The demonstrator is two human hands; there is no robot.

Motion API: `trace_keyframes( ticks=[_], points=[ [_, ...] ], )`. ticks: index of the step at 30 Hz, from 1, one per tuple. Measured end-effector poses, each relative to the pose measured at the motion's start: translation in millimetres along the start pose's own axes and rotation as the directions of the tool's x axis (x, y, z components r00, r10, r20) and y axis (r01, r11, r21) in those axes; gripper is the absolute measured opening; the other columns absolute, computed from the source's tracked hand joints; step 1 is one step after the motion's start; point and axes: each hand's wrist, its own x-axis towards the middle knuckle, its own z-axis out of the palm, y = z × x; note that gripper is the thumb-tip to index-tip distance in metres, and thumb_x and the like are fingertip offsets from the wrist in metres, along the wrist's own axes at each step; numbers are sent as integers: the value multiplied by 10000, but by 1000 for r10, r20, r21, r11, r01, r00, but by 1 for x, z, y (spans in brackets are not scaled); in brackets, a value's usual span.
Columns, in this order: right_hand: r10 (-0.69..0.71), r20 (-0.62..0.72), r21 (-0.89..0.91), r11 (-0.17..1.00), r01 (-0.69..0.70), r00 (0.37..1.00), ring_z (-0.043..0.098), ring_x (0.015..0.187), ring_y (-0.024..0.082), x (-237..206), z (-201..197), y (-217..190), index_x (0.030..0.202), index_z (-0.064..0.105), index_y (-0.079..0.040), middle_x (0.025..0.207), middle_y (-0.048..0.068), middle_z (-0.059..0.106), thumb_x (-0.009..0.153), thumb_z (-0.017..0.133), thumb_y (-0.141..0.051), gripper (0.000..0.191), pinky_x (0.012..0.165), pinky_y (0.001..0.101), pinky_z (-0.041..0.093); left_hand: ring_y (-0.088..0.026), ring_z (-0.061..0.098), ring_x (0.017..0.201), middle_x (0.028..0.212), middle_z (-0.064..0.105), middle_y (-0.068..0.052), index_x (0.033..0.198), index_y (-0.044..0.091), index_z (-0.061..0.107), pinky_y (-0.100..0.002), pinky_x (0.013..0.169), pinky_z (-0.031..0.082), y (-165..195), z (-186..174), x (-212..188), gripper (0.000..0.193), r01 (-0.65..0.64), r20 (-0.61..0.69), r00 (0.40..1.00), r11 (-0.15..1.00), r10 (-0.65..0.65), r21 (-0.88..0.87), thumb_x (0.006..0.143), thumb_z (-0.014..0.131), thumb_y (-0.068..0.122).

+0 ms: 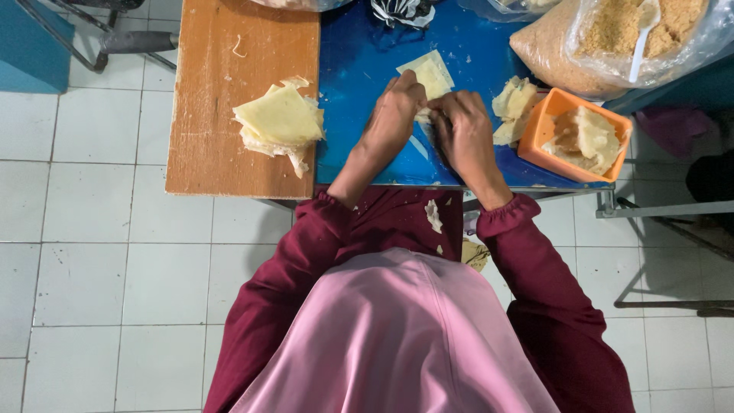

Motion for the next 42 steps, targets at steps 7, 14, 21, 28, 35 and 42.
trace_keyframes(
  ticks=[7, 14, 21, 28, 35, 42],
  points=[
    [-17, 31, 47, 999, 15, 999, 625, 921, 299, 0, -5, 1, 1037, 718, 8, 1002, 113, 694, 958, 790, -45, 119, 787, 410, 498, -360, 597, 992, 1042, 551, -148, 854, -15, 557, -459, 818, 499, 8, -12, -1, 155, -24, 49, 998, 993, 30, -118, 856, 712, -10],
    [14, 58, 23, 1000, -16, 998, 607, 876, 303, 10, -3, 6, 971, 744, -16, 943, 124, 679, 909, 813, -80, 113, 762, 418, 496, -361, 613, 997, 1041, 567, -155, 927, -13, 569, -459, 787, 499, 5, -13, 2, 67, 81, 107, 992, 987, -67, -136, 931, 636, -13],
    [13, 22, -23, 1000, -13, 1000, 598, 997, 272, -7, 3, 8, 1101, 743, -25, 1071, 82, 679, 985, 772, -33, 120, 856, 400, 492, -363, 616, 1000, 1022, 556, -164, 811, -20, 525, -444, 785, 524, 2, -1, 9, 73, -54, -32, 998, 998, 55, 35, 842, 585, -48],
    [-20, 90, -389, 920, 54, 996, 498, 1194, 269, -21, 4, 1, 1251, 749, -65, 1271, 75, 587, 1003, 649, -53, 268, 940, 430, 423, -418, 628, 1030, 1136, 547, -213, 1046, -45, 550, -475, 791, 537, 13, -11, -7, 118, 18, -64, 998, 1000, -16, 22, 932, 541, -75],
    [14, 149, -502, 862, 64, 989, 426, 1258, 314, -1, 9, 9, 1458, 665, -153, 1528, 96, 420, 979, 619, 26, 514, 1007, 485, 385, -362, 636, 1145, 1330, 543, -205, 1209, -18, 624, -412, 879, 574, 24, -20, -34, 330, -48, -2, 999, 983, 49, 176, 892, 549, -67],
    [31, 152, -94, 995, -17, 988, 480, 1211, 339, 30, 0, 31, 1542, 604, -142, 1414, 113, 567, 971, 648, 75, 611, 1037, 473, 418, -309, 580, 1227, 1315, 573, -159, 1208, -30, 644, -386, 981, 523, 24, -26, -39, 376, -150, 57, 989, 957, 140, 248, 838, 581, -44]
  ],
)
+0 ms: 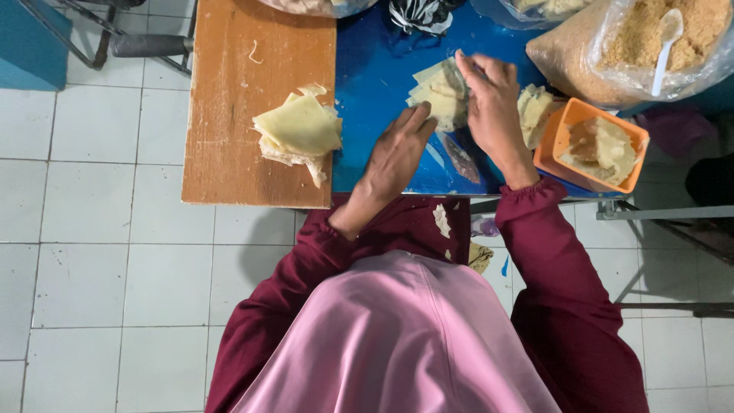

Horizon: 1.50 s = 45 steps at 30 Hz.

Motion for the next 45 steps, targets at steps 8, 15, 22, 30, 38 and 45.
trace_keyframes(
  ticks=[8, 15, 22, 30, 38, 45],
  points=[
    [67, 17, 349, 935, -69, 998, 695, 870, 131, 32, 4, 4, 1385, 657, -136, 1088, 41, 735, 1047, 676, -67, 345, 725, 262, 559, -290, 572, 1228, 1317, 574, -143, 1215, -30, 639, -381, 983, 511, 3, -4, 0, 370, 4, 8, 1000, 1000, -4, 19, 849, 589, -15],
    [275, -221, 365, 913, -182, 936, 472, 692, 125, 44, -99, 49, 960, 543, 9, 808, 17, 516, 1221, 608, -172, 324, 675, 331, 386, -311, 566, 1238, 1353, 568, -168, 1236, -27, 642, -392, 1011, 505, 1, -5, -2, 421, 12, 23, 1000, 1000, -12, 0, 821, 585, -70],
    [169, -327, -339, 897, -283, 930, 657, 859, 213, -45, -169, 63, 1105, 629, 2, 974, 86, 633, 1079, 655, -13, 40, 788, 333, 510, -321, 558, 1269, 1374, 557, -182, 1245, -36, 649, -400, 1023, 501, 1, -3, -2, 445, -3, 5, 1000, 1000, 3, 29, 808, 589, -97],
    [137, -404, -488, 804, -340, 904, 713, 920, 189, -72, -139, 95, 1136, 711, 5, 1055, 123, 687, 963, 769, 55, 189, 778, 300, 582, -381, 543, 1249, 1347, 537, -229, 1226, -32, 694, -400, 948, 578, 1, -1, -1, 492, 18, -26, 1000, 999, -17, 31, 767, 574, -166],
    [-37, -358, -657, 720, -223, 933, 676, 865, 187, -79, -145, 82, 1086, 758, -14, 993, 72, 637, 966, 788, 33, 133, 754, 303, 570, -357, 568, 1172, 1295, 534, -242, 1219, -30, 654, -402, 858, 596, 2, 1, 4, 326, 149, -24, 988, 983, -153, -111, 902, 622, -100],
    [153, -378, -430, 845, -319, 913, 678, 839, 141, -80, -149, 71, 1176, 778, -5, 1029, 98, 697, 1012, 753, 108, 201, 727, 220, 562, -322, 540, 1004, 1124, 498, -183, 1130, -53, 523, -421, 796, 530, -9, 12, 16, 304, 242, -95, 965, 970, -244, -27, 933, 724, 62]
  ],
)
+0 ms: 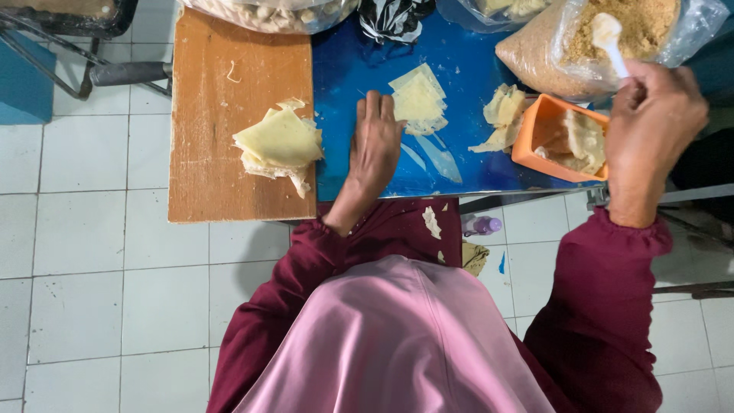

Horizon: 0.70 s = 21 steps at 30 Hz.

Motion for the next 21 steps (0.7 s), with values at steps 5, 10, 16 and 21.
trace_keyframes(
  ticks=[5, 10, 16, 21],
  points=[
    [55, 32, 297, 953, -62, 998, 702, 862, 132, -1, 4, -10, 1190, 771, 21, 1083, 129, 755, 992, 717, 108, 223, 717, 229, 541, -338, 541, 1003, 1113, 518, -184, 1094, -59, 560, -427, 785, 535, -4, 10, 3, 328, 8, -46, 999, 997, -5, 82, 870, 745, 91],
    [207, 133, 541, 805, -246, 969, 685, 868, 100, -1, 2, -5, 1296, 775, 21, 1094, 120, 781, 1044, 696, 89, 273, 779, 233, 548, -298, 553, 990, 1107, 543, -164, 1080, -47, 586, -406, 756, 533, -6, 17, 6, 294, 37, -9, 999, 986, -36, 165, 880, 755, 86],
    [281, 202, 710, 618, -338, 938, 702, 906, 82, -11, -1, -5, 1303, 757, 40, 1084, 101, 766, 1090, 681, 95, 232, 842, 231, 583, -311, 551, 994, 1091, 554, -153, 1075, -30, 596, -415, 778, 528, -6, 17, 6, 350, 48, -71, 997, 980, -35, 193, 823, 781, 128],
    [263, 448, 829, 238, -507, 855, 642, 846, 47, -26, 19, -51, 1274, 727, -12, 1095, 40, 746, 1027, 671, 39, 259, 709, 178, 492, -316, 547, 1025, 1111, 555, -150, 1085, -22, 603, -426, 825, 522, -8, 16, 5, 314, 66, -81, 996, 976, -50, 210, 849, 753, 120]
  ],
)
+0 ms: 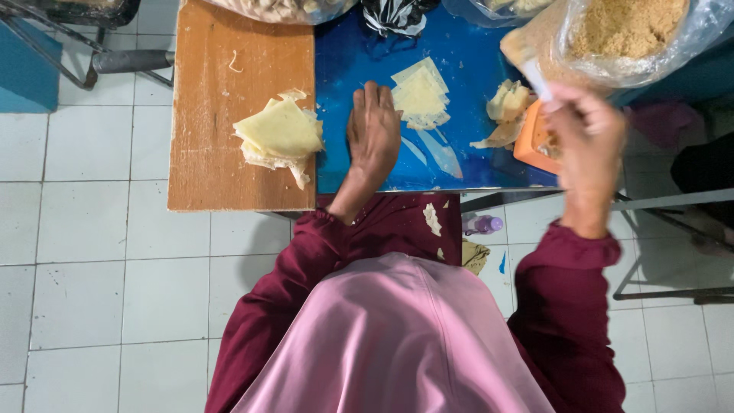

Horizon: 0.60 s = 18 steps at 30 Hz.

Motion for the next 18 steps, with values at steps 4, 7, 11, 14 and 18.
trace_keyframes(
  ticks=[4, 7, 11, 14, 18],
  points=[
    [99, 142, -105, 991, -84, 985, 604, 775, 50, -11, 55, 23, 1226, 744, -61, 969, 10, 718, 993, 674, -27, 246, 649, 178, 458, -316, 556, 1007, 1087, 564, -152, 1067, -24, 607, -439, 790, 510, 0, 1, 1, 270, 9, -1, 1000, 1000, -9, -18, 856, 730, 90],
    [35, 217, -256, 967, 22, 975, 603, 805, 68, -19, 73, 30, 1205, 744, -37, 961, 30, 720, 1014, 671, -30, 204, 699, 208, 477, -311, 570, 980, 1052, 575, -147, 1042, -8, 606, -444, 771, 506, 1, 2, 2, 179, 14, -2, 1000, 1000, -14, -27, 900, 690, 63],
    [-184, 257, -448, 847, 285, 949, 646, 809, 152, -25, 80, 20, 1181, 730, 0, 988, 85, 671, 992, 657, 10, 203, 711, 295, 499, -316, 583, 937, 1014, 585, -145, 1003, -1, 592, -450, 746, 520, 1, 3, 3, 131, 11, -21, 1000, 997, -13, -74, 901, 648, 60],
    [-436, 365, -600, 565, 566, 823, 614, 935, 258, -24, 82, 9, 1170, 742, -41, 1000, 92, 634, 983, 699, 19, 201, 800, 383, 486, -322, 587, 923, 994, 584, -145, 973, 3, 585, -454, 731, 526, 2, 4, 5, 84, 7, -36, 999, 998, -9, -68, 930, 639, 52],
    [-453, 485, -645, 393, 656, 748, 569, 1012, 274, -26, 75, 5, 1271, 712, -49, 1056, 102, 600, 976, 681, 46, 311, 875, 410, 485, -327, 595, 913, 989, 591, -167, 958, -5, 572, -443, 718, 534, 2, 4, 6, 69, -17, -40, 999, 998, 15, -64, 899, 609, -11]
  ],
)
